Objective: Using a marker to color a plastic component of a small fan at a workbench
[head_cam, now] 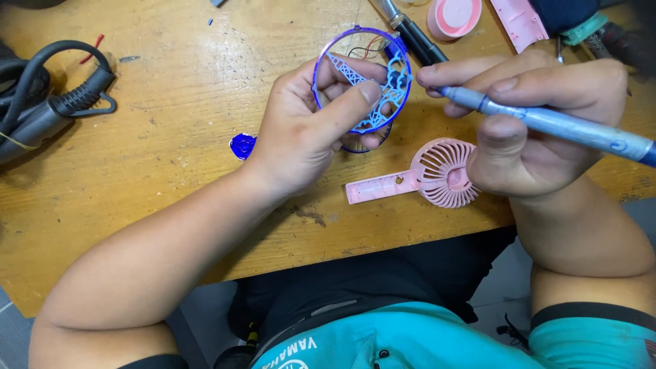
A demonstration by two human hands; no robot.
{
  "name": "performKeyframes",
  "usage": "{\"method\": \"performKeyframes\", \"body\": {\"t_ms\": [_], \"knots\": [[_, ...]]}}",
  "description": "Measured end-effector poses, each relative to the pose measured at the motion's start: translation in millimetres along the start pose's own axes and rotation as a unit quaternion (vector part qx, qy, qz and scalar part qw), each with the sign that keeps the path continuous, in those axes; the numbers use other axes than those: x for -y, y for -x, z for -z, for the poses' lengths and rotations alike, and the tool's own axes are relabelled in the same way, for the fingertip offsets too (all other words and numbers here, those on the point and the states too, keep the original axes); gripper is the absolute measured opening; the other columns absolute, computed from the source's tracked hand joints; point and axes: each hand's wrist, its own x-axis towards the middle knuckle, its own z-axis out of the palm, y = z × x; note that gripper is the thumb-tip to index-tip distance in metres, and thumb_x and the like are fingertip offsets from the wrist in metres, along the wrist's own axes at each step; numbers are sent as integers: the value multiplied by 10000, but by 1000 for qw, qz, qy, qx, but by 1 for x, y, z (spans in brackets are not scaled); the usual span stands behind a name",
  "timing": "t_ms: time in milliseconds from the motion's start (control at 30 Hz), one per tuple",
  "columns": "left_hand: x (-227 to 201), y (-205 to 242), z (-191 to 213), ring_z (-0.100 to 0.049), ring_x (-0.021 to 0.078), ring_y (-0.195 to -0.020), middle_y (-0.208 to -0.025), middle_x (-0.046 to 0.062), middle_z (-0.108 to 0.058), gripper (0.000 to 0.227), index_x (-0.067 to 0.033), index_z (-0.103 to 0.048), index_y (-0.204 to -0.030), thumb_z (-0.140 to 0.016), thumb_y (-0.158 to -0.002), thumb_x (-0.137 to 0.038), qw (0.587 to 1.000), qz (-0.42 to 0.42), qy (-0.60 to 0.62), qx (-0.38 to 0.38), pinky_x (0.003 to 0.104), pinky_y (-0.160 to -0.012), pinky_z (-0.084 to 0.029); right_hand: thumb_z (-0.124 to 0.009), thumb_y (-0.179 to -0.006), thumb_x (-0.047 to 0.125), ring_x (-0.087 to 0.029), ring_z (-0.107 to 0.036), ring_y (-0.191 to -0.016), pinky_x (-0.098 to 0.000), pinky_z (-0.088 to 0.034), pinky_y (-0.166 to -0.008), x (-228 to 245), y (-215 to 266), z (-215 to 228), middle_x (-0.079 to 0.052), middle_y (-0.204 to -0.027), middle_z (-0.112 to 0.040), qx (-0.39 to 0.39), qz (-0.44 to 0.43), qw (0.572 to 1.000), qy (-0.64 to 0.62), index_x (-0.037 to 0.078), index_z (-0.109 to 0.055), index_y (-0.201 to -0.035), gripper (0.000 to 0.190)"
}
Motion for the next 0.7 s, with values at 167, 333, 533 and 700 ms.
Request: {"method": "performKeyframes", "body": {"t_ms": [167,333,533,700], "knots": [[-4,2,-2,-815,216,-920,-1067,162,-828,268,-84,-751,-1312,-795,-1088,-224,998,69,-2,-14,323,-727,-730,-611,-1231,178,-614,-860,-1189,-593,-800,-1010,-12,3,9,-289,-1105,-676,36,33,999,-18,-28,-523,-1318,240],[-5,2,-3,-821,241,-966,-1062,183,-804,224,-88,-710,-1310,-787,-1112,-159,999,42,18,4,336,-726,-702,-632,-1223,208,-615,-853,-1237,-636,-803,-1108,-13,5,10,-279,-1121,-691,51,7,998,-26,-10,-548,-1341,262],[-8,5,-9,-843,210,-984,-1073,112,-787,397,-76,-652,-1478,-764,-1118,-197,997,-6,-78,-2,386,-762,-794,-638,-1204,174,-660,-853,-1228,-621,-790,-1038,-13,3,11,-325,-1115,-686,69,23,997,-1,-56,-556,-1313,268],[-1,5,-9,-798,223,-955,-1085,176,-783,385,-32,-625,-1489,-751,-1145,-151,996,-61,-62,3,367,-753,-747,-620,-1230,200,-426,-837,-1151,-656,-791,-1198,-21,1,8,-226,-1105,-672,60,8,996,-61,4,-541,-1362,249]]}}
